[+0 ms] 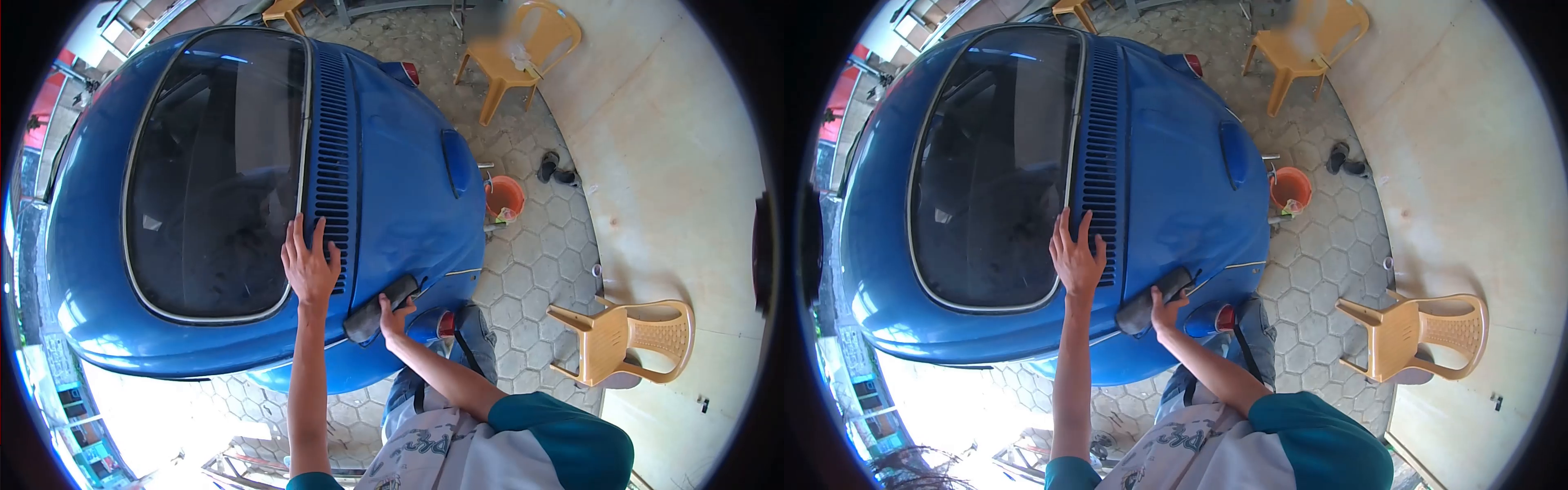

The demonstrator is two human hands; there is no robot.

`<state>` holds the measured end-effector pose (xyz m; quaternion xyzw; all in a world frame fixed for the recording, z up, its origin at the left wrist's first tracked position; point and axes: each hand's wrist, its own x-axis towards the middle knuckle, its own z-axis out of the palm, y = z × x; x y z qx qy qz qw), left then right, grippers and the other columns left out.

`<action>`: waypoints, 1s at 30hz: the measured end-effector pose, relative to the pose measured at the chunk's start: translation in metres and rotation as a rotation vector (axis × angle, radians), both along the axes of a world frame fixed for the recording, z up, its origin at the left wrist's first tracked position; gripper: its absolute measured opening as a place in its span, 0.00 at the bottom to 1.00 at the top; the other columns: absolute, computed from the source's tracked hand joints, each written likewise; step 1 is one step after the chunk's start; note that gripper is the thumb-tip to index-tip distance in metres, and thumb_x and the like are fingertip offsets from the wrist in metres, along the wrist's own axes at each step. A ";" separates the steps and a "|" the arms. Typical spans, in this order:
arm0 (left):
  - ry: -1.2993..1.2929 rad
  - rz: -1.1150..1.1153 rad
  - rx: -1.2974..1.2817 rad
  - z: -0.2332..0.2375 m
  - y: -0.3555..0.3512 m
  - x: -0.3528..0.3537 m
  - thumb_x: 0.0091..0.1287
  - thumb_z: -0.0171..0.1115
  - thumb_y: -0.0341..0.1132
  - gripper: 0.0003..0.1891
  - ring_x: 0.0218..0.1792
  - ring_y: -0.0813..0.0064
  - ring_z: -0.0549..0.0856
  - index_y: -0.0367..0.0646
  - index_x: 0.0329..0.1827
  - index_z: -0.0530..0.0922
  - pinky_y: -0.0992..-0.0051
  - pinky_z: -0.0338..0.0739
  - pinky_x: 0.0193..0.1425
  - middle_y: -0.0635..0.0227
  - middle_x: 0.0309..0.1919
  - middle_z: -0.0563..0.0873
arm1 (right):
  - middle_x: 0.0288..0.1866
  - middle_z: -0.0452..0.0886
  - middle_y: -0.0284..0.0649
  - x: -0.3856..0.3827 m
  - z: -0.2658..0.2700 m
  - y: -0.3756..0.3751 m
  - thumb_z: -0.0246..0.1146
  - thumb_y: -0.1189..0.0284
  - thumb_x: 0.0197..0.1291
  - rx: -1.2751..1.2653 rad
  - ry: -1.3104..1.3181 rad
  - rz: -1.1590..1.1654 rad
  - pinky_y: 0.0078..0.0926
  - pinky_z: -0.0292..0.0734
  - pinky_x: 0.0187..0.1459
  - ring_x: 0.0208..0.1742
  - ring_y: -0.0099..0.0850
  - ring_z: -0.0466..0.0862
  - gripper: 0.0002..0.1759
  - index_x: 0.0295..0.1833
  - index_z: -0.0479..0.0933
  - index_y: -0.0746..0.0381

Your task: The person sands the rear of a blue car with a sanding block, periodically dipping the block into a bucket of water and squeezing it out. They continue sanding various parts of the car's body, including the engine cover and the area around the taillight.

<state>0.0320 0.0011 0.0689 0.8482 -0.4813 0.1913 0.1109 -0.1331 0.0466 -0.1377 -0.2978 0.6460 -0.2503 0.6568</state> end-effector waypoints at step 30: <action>-0.246 0.162 -0.089 -0.077 0.147 -0.024 0.78 0.50 0.39 0.24 0.75 0.63 0.76 0.75 0.74 0.79 0.57 0.65 0.78 0.65 0.77 0.76 | 0.77 0.59 0.73 -0.009 0.049 -0.004 0.74 0.55 0.65 -0.684 0.269 0.625 0.48 0.71 0.73 0.77 0.64 0.68 0.54 0.77 0.47 0.76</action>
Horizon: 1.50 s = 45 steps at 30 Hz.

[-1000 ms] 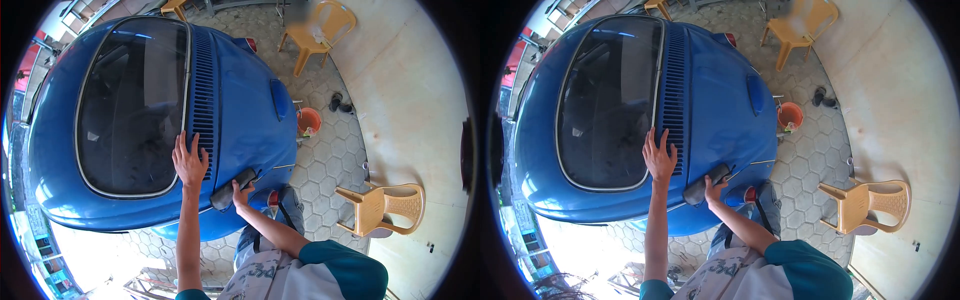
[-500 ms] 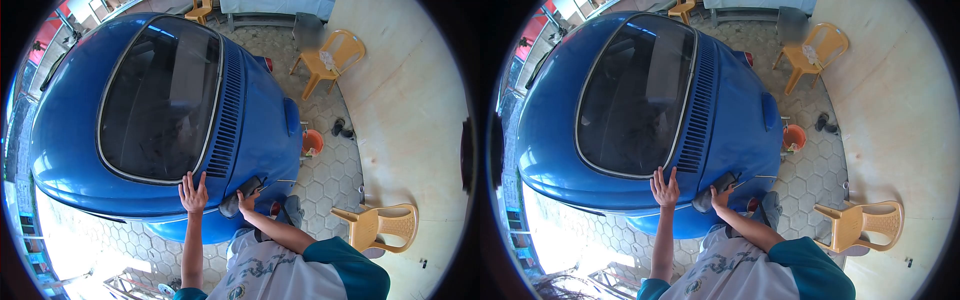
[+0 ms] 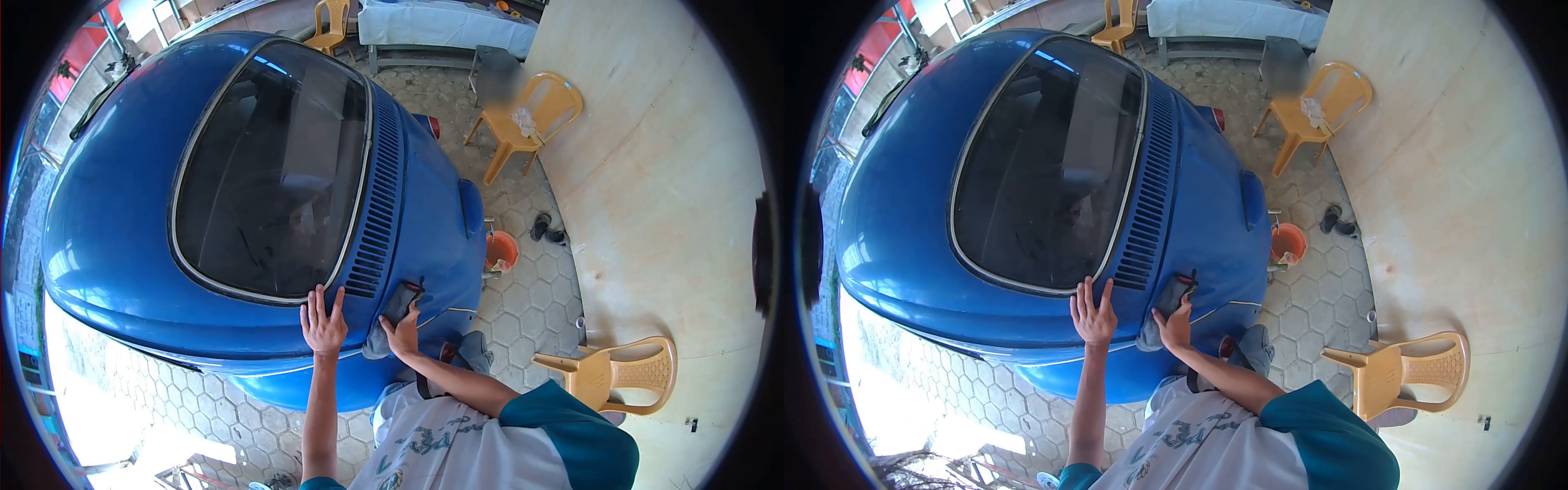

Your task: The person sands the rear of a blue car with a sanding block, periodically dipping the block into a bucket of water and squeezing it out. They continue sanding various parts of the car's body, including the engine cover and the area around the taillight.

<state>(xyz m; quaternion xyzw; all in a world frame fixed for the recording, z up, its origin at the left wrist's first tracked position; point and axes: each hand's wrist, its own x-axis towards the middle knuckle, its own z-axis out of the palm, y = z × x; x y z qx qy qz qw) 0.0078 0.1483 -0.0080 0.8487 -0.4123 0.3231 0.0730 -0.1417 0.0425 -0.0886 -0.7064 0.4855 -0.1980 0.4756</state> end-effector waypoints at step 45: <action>0.008 0.184 -0.117 -0.008 -0.044 -0.016 0.76 0.56 0.42 0.22 0.73 0.52 0.69 0.74 0.71 0.82 0.43 0.48 0.82 0.52 0.70 0.73 | 0.63 0.69 0.59 0.045 0.071 -0.046 0.72 0.57 0.62 -0.237 0.010 0.057 0.58 0.74 0.63 0.62 0.64 0.75 0.49 0.81 0.54 0.60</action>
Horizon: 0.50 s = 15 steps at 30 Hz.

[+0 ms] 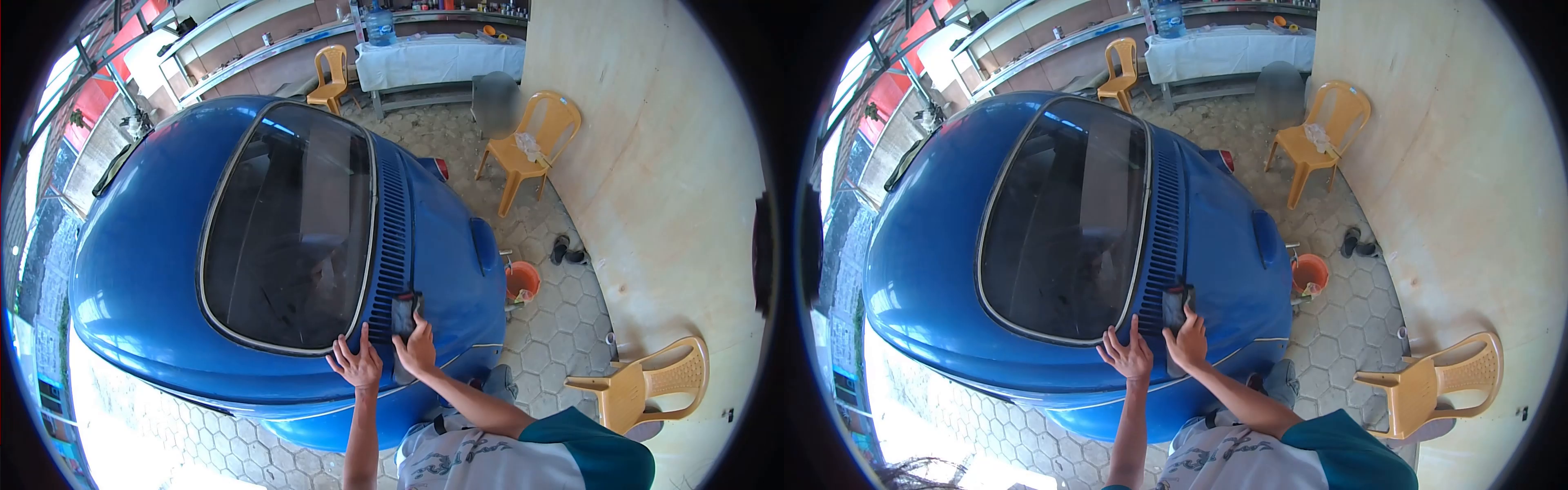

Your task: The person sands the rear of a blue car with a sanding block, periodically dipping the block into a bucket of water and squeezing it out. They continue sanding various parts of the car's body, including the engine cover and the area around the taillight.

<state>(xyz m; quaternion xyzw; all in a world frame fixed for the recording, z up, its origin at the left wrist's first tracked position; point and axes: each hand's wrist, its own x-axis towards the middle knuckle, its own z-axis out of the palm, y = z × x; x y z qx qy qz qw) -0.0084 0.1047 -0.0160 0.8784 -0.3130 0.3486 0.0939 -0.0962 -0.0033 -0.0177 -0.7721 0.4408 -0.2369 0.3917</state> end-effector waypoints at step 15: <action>0.140 -0.037 0.045 0.071 -0.083 0.014 0.63 0.65 0.41 0.30 0.53 0.56 0.74 0.59 0.73 0.81 0.49 0.64 0.63 0.58 0.59 0.78 | 0.58 0.74 0.47 0.049 0.030 -0.103 0.75 0.44 0.56 -0.222 -0.018 -0.098 0.59 0.66 0.59 0.60 0.49 0.75 0.39 0.60 0.68 0.59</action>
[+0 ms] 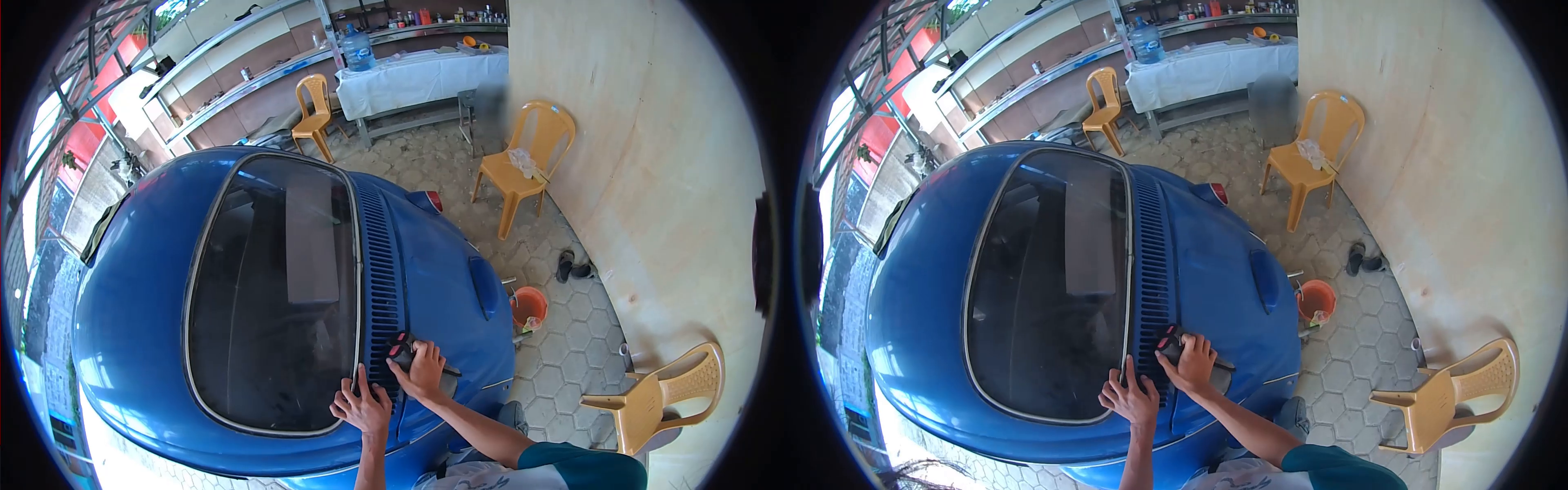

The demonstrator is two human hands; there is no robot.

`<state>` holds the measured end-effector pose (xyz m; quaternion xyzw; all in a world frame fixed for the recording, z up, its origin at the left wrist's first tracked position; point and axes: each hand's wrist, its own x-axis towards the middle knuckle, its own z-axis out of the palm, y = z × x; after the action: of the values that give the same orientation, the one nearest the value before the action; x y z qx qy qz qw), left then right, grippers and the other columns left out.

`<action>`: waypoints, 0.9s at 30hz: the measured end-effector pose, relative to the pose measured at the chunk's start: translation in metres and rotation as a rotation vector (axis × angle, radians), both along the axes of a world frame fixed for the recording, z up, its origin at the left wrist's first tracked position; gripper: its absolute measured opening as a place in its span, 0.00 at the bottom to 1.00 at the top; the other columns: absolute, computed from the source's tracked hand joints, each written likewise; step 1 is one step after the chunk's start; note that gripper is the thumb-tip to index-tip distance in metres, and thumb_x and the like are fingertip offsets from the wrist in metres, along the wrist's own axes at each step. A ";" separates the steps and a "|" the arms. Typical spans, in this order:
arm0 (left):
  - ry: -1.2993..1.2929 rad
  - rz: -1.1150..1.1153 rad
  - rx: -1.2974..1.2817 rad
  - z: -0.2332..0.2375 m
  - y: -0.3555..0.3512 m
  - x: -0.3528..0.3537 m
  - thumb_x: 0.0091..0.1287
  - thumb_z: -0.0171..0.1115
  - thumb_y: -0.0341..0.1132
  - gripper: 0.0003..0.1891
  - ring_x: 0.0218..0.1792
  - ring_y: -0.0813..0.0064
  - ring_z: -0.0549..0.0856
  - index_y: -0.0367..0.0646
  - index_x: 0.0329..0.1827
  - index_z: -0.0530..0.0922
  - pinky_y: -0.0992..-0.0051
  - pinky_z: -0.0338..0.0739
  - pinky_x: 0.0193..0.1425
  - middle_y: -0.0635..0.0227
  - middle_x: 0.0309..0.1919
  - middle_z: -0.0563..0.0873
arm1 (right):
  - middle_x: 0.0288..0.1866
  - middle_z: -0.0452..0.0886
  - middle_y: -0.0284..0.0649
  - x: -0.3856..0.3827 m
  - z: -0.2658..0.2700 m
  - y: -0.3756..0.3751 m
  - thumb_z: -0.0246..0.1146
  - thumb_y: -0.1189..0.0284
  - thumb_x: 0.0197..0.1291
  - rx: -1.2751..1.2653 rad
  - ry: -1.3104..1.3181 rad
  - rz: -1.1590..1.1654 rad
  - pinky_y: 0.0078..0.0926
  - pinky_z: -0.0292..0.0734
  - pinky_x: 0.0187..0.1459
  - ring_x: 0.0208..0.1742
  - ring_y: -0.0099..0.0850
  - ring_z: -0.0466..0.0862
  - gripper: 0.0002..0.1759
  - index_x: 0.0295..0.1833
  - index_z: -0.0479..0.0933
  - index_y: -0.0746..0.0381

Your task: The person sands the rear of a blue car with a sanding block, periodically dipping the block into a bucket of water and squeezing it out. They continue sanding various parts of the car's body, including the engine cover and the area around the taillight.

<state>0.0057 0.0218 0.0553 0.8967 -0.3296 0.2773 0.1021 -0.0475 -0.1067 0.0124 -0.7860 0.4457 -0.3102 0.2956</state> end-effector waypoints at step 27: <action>0.006 0.410 0.128 0.002 -0.115 0.033 0.79 0.56 0.55 0.21 0.41 0.63 0.72 0.57 0.65 0.86 0.58 0.64 0.46 0.65 0.42 0.73 | 0.45 0.75 0.45 0.116 0.044 -0.250 0.70 0.40 0.63 -0.093 0.227 0.196 0.47 0.72 0.44 0.45 0.46 0.78 0.32 0.52 0.74 0.58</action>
<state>0.0383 -0.0932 0.0571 0.9504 -0.1568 0.2682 -0.0129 0.0682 -0.3566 0.0568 -0.8685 0.3826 -0.2094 0.2355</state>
